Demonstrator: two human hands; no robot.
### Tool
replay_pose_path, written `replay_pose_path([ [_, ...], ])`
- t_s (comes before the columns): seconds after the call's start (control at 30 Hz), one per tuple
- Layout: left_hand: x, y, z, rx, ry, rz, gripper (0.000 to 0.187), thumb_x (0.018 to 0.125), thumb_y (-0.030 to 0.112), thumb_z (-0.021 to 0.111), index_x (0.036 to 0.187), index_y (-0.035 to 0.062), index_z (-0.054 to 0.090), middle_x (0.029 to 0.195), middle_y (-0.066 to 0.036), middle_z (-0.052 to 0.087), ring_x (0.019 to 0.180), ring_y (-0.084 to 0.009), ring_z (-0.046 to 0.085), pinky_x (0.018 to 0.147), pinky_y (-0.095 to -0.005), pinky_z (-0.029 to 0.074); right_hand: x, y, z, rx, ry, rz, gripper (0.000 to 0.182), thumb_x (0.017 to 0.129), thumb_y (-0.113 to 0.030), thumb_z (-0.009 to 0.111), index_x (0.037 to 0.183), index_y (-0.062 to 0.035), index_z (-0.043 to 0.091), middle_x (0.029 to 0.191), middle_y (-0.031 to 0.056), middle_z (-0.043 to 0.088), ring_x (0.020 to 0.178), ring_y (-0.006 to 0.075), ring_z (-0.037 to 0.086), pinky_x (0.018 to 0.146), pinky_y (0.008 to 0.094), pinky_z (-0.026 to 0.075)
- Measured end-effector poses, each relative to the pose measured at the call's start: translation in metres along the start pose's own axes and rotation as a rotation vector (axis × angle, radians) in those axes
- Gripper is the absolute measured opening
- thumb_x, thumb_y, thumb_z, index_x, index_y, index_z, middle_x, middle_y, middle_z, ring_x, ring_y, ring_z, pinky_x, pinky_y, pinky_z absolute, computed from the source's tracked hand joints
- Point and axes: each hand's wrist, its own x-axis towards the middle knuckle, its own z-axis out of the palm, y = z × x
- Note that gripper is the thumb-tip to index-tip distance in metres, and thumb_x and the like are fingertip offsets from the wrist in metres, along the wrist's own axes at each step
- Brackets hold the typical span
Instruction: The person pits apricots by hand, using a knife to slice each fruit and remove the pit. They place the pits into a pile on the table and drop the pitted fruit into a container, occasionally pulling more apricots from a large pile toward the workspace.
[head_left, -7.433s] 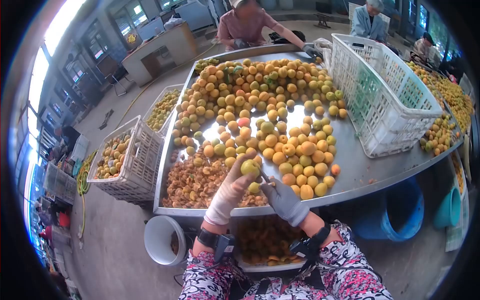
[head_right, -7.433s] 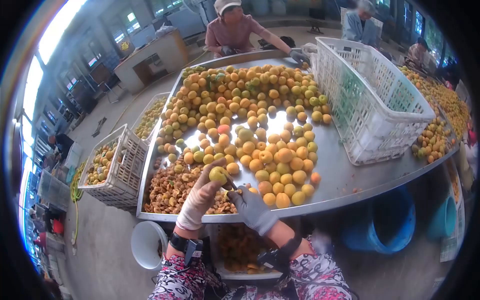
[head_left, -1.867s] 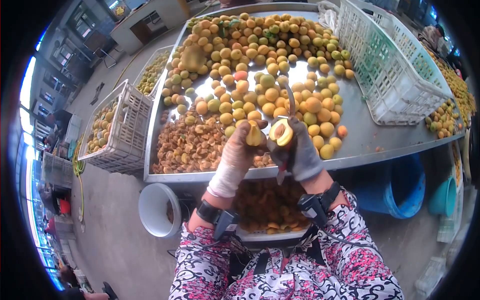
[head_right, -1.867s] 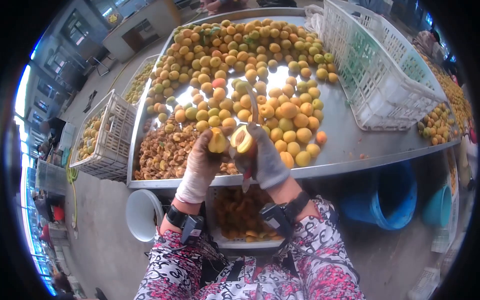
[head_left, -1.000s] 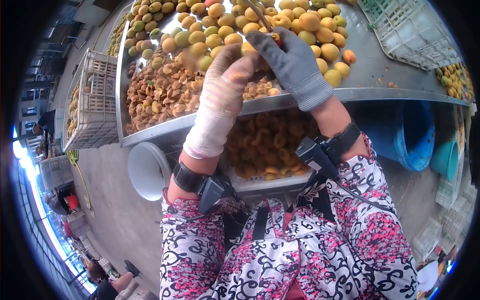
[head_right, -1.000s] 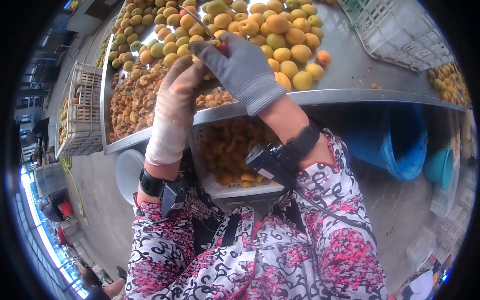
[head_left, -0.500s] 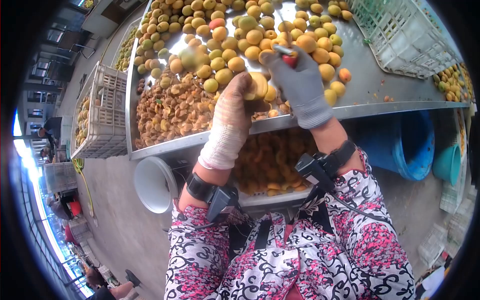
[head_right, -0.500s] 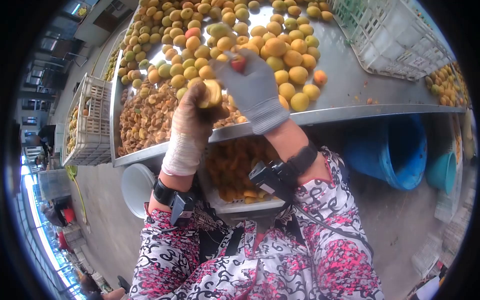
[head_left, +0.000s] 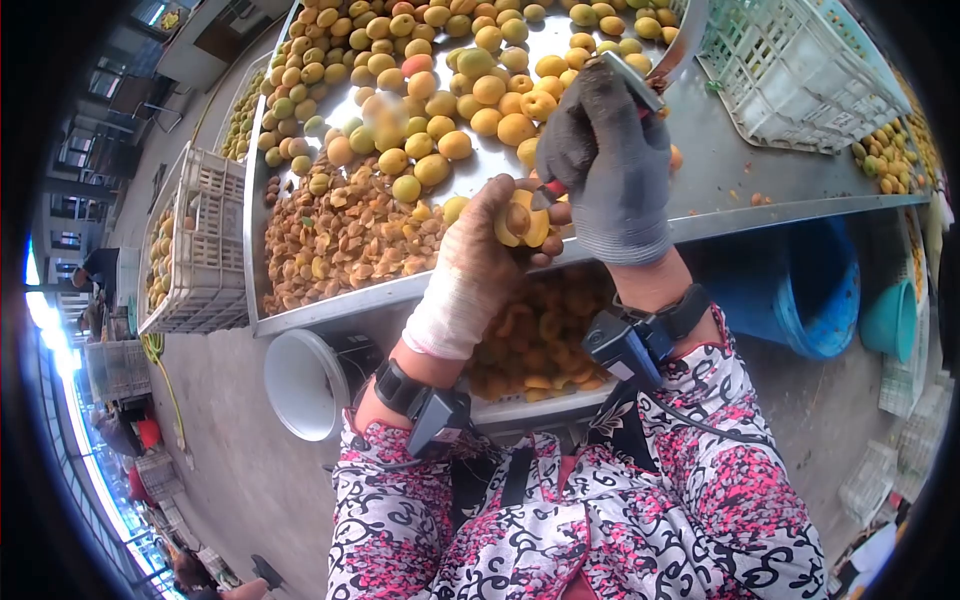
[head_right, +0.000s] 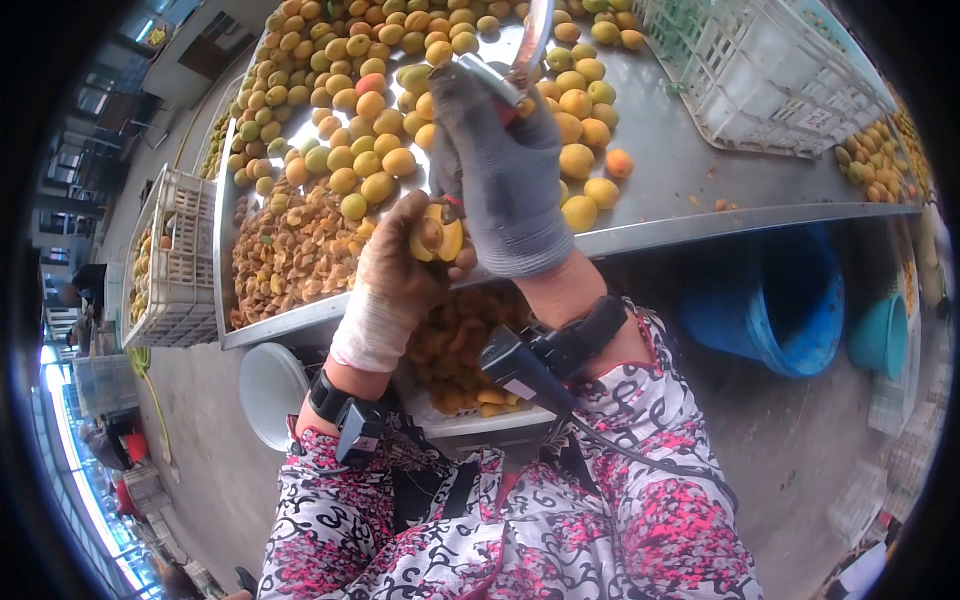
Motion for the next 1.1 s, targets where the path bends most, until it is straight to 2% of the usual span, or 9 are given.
replay_pose_path([
  [0.2,-0.004,-0.003,0.003,0.048,0.04,0.039,0.029,0.092,0.034,0.049,0.1,0.0067,0.054,0.085,-0.01,0.06,0.069,-0.0173,0.056,0.057,-0.0265,0.045,-0.005,0.013,0.005,0.089,-0.002,0.008,0.017,0.088,-0.015,0.065,0.101,-0.0044,0.063,0.069,-0.0077,0.054,0.054,-0.0024,0.046,0.044,0.0156,0.034],
  [0.3,-0.004,-0.006,-0.004,0.526,-0.024,0.258,0.026,0.091,0.031,0.05,0.099,0.007,0.054,0.079,-0.007,0.058,0.07,-0.016,0.056,0.057,-0.0248,0.044,-0.005,0.015,0.007,0.145,0.008,0.009,0.011,0.09,-0.017,0.063,0.09,-0.0062,0.062,0.063,-0.0071,0.051,0.049,-0.0008,0.043,0.042,0.0174,0.032],
  [0.43,-0.014,0.003,-0.003,0.413,-0.084,0.201,0.024,0.091,0.031,0.051,0.099,0.0079,0.053,0.079,-0.006,0.059,0.069,-0.016,0.057,0.054,-0.0232,0.044,0.0,0.017,0.001,0.174,-0.016,0.106,0.044,0.094,-0.043,0.05,0.063,-0.0146,0.036,0.05,-0.004,0.026,0.039,0.0083,0.023,0.038,0.0257,0.022],
  [0.5,-0.019,0.014,0.005,0.11,-0.017,-0.084,0.021,0.087,-0.003,0.052,0.106,0.0048,0.053,0.085,-0.001,0.056,0.074,-0.0068,0.055,0.059,-0.0194,0.044,0.007,0.02,-0.005,0.324,-0.004,0.183,0.047,0.093,-0.049,0.05,0.063,-0.0166,0.033,0.051,-0.005,0.02,0.039,0.0088,0.02,0.036,0.026,0.02],
  [0.67,-0.02,0.0,-0.011,0.427,-0.083,0.166,0.022,0.087,-0.003,0.05,0.107,0.0045,0.053,0.087,0.002,0.054,0.074,-0.0037,0.052,0.06,-0.0164,0.044,0.0,0.016,-0.001,0.382,-0.113,0.211,0.044,0.096,-0.036,0.047,0.06,-0.0144,0.037,0.048,-0.0046,0.031,0.036,0.0078,0.026,0.035,0.0248,0.024],
  [0.77,-0.022,0.007,-0.013,0.634,-0.239,0.175,0.028,0.086,-0.003,0.052,0.113,0.005,0.052,0.089,0.002,0.054,0.079,-0.0049,0.054,0.067,-0.0177,0.046,-0.005,0.013,0.009,-0.104,-0.241,0.102,0.031,0.091,-0.024,0.06,0.065,-0.0108,0.048,0.05,-0.0028,0.042,0.041,0.0068,0.037,0.039,0.0247,0.03],
  [0.87,-0.015,0.002,-0.015,0.714,-0.115,0.378,0.028,0.092,0.034,0.055,0.11,0.0125,0.054,0.085,0.003,0.056,0.073,-0.0044,0.052,0.059,-0.0191,0.044,-0.017,0.031,0.023,-0.402,-0.421,-0.507,0.027,0.085,-0.022,0.068,0.068,-0.0087,0.052,0.051,-0.0006,0.044,0.046,0.0081,0.039,0.044,0.0246,0.034],
  [0.93,-0.028,0.012,0.009,0.257,0.054,0.098,0.033,0.092,0.036,0.055,0.113,0.0102,0.055,0.088,0.002,0.055,0.076,-0.005,0.051,0.063,-0.0214,0.045,-0.018,0.03,0.021,-0.375,-0.43,-0.369,0.026,0.08,-0.02,0.075,0.07,-0.0071,0.054,0.054,0.0019,0.044,0.05,0.0114,0.04,0.048,0.025,0.036],
  [1.1,-0.005,-0.004,-0.021,0.388,-0.028,0.269,0.041,0.092,0.042,0.052,0.113,0.0069,0.056,0.094,-0.001,0.06,0.079,-0.0093,0.055,0.066,-0.0226,0.046,-0.02,0.035,0.023,-0.65,-0.525,-0.457,0.021,0.073,-0.018,0.073,0.069,-0.0099,0.053,0.059,0.0057,0.051,0.054,0.0218,0.053,0.05,0.0312,0.042],
])
